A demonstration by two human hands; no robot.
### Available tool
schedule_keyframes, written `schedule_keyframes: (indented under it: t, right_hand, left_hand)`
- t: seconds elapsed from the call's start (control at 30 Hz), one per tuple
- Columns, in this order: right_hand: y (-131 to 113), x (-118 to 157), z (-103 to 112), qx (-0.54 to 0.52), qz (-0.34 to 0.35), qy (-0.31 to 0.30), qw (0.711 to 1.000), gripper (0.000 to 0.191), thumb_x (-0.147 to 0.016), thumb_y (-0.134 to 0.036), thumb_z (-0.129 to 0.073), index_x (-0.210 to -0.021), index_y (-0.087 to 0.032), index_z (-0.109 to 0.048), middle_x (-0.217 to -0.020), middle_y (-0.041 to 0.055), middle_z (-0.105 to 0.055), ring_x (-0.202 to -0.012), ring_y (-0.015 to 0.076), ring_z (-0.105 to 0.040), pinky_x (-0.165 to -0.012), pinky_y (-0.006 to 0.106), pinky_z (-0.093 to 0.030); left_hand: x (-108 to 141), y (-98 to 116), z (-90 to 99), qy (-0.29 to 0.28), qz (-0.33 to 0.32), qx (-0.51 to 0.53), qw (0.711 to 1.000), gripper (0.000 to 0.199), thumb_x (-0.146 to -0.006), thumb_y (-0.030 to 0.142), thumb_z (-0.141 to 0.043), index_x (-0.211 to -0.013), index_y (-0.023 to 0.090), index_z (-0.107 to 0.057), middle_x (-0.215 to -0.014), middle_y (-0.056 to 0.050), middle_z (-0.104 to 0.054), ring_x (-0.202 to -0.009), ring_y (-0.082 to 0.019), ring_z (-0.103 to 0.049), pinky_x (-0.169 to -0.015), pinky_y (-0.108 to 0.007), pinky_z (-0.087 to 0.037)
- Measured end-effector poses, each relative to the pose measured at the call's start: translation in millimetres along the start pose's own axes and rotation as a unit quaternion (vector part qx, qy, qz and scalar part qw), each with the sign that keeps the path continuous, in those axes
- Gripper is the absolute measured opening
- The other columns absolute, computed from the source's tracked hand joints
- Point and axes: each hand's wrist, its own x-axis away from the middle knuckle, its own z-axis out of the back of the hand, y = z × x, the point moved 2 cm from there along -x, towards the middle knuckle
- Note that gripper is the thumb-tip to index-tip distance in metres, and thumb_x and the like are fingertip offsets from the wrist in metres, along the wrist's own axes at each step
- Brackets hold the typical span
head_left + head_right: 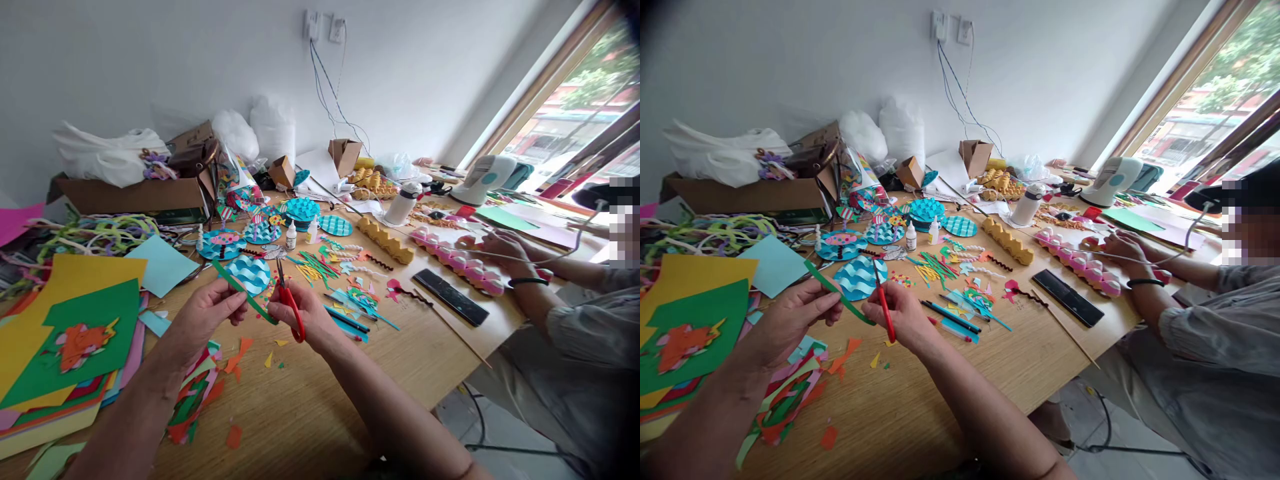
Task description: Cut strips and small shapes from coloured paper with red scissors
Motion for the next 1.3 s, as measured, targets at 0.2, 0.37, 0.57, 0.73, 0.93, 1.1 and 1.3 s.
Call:
schedule_keyframes:
  t: [0.2, 0.37, 0.57, 0.73, 0.93, 1.1, 1.3]
  right_hand:
    - [17.4, -4.0, 7.8, 0.22, 0.021, -0.004, 0.975, 0.024, -0.08, -0.035, -0.05, -0.065, -0.017, -0.046, -0.059, -0.0032, -0.047, -0.056, 0.0092, -0.044, -0.053, 0.021, -0.032]
    - [9.9, 7.1, -1.5, 0.271, 0.031, -0.056, 0.961, 0.029, -0.086, -0.037, -0.042, -0.067, -0.016, -0.049, -0.058, -0.0026, -0.049, -0.054, 0.0083, -0.042, -0.049, 0.02, -0.027]
    - [-3.7, 15.6, -6.8, 0.307, 0.024, -0.068, 0.949, 0.033, -0.085, -0.042, -0.046, -0.066, -0.015, -0.05, -0.058, -0.0023, -0.053, -0.052, 0.0068, -0.041, -0.048, 0.02, -0.024]
    - [-5.5, 17.2, -6.3, 0.321, 0.029, -0.07, 0.944, 0.033, -0.085, -0.041, -0.046, -0.066, -0.015, -0.051, -0.058, -0.0024, -0.054, -0.052, 0.0065, -0.041, -0.047, 0.019, -0.024]
    - [-9.7, 17.8, -5.8, 0.335, 0.019, -0.078, 0.939, 0.029, -0.086, -0.034, -0.044, -0.065, -0.015, -0.052, -0.058, -0.0024, -0.053, -0.051, 0.0064, -0.04, -0.047, 0.019, -0.024]
    - [-11.8, 17.5, -6.7, 0.361, 0.012, -0.075, 0.93, 0.029, -0.086, -0.031, -0.044, -0.065, -0.014, -0.055, -0.057, -0.0017, -0.053, -0.05, 0.0062, -0.038, -0.047, 0.019, -0.024]
    - [-8.8, 16.6, -5.9, 0.366, 0.035, -0.066, 0.928, 0.029, -0.085, -0.033, -0.045, -0.064, -0.014, -0.05, -0.055, -0.004, -0.047, -0.05, 0.0055, -0.035, -0.047, 0.019, -0.023]
  left_hand:
    - [9.6, 3.0, -0.8, -0.05, 0.023, 0.114, 0.992, 0.008, -0.073, 0.028, -0.064, -0.075, 0.02, -0.062, -0.06, 0.003, -0.062, -0.055, -0.01, -0.056, -0.051, -0.019, -0.043]
    - [8.1, 2.7, -2.1, -0.034, -0.013, 0.057, 0.998, 0.008, -0.075, 0.027, -0.061, -0.073, 0.019, -0.062, -0.061, 0.002, -0.065, -0.056, -0.011, -0.058, -0.05, -0.02, -0.045]
    - [0.9, 0.2, 0.0, 0.003, -0.058, -0.007, 0.998, 0.01, -0.074, 0.026, -0.06, -0.069, 0.018, -0.061, -0.058, 0.002, -0.065, -0.052, -0.01, -0.057, -0.048, -0.019, -0.045]
    - [-0.1, 2.1, -0.2, 0.029, -0.071, -0.039, 0.996, 0.009, -0.072, 0.025, -0.059, -0.067, 0.017, -0.06, -0.055, 0.002, -0.064, -0.051, -0.011, -0.058, -0.046, -0.02, -0.045]
    - [-0.3, 2.1, -1.3, 0.044, -0.081, -0.066, 0.994, 0.009, -0.071, 0.026, -0.058, -0.068, 0.018, -0.061, -0.056, 0.001, -0.063, -0.052, -0.012, -0.058, -0.047, -0.022, -0.047]
    - [0.2, 2.2, -1.8, 0.028, -0.087, -0.08, 0.993, 0.011, -0.074, 0.026, -0.057, -0.066, 0.018, -0.059, -0.057, 0.001, -0.062, -0.052, -0.012, -0.058, -0.048, -0.022, -0.047]
    - [-0.1, 1.7, -3.4, -0.001, -0.067, -0.035, 0.997, 0.009, -0.076, 0.024, -0.056, -0.069, 0.018, -0.059, -0.057, 0.002, -0.062, -0.052, -0.01, -0.057, -0.048, -0.019, -0.045]
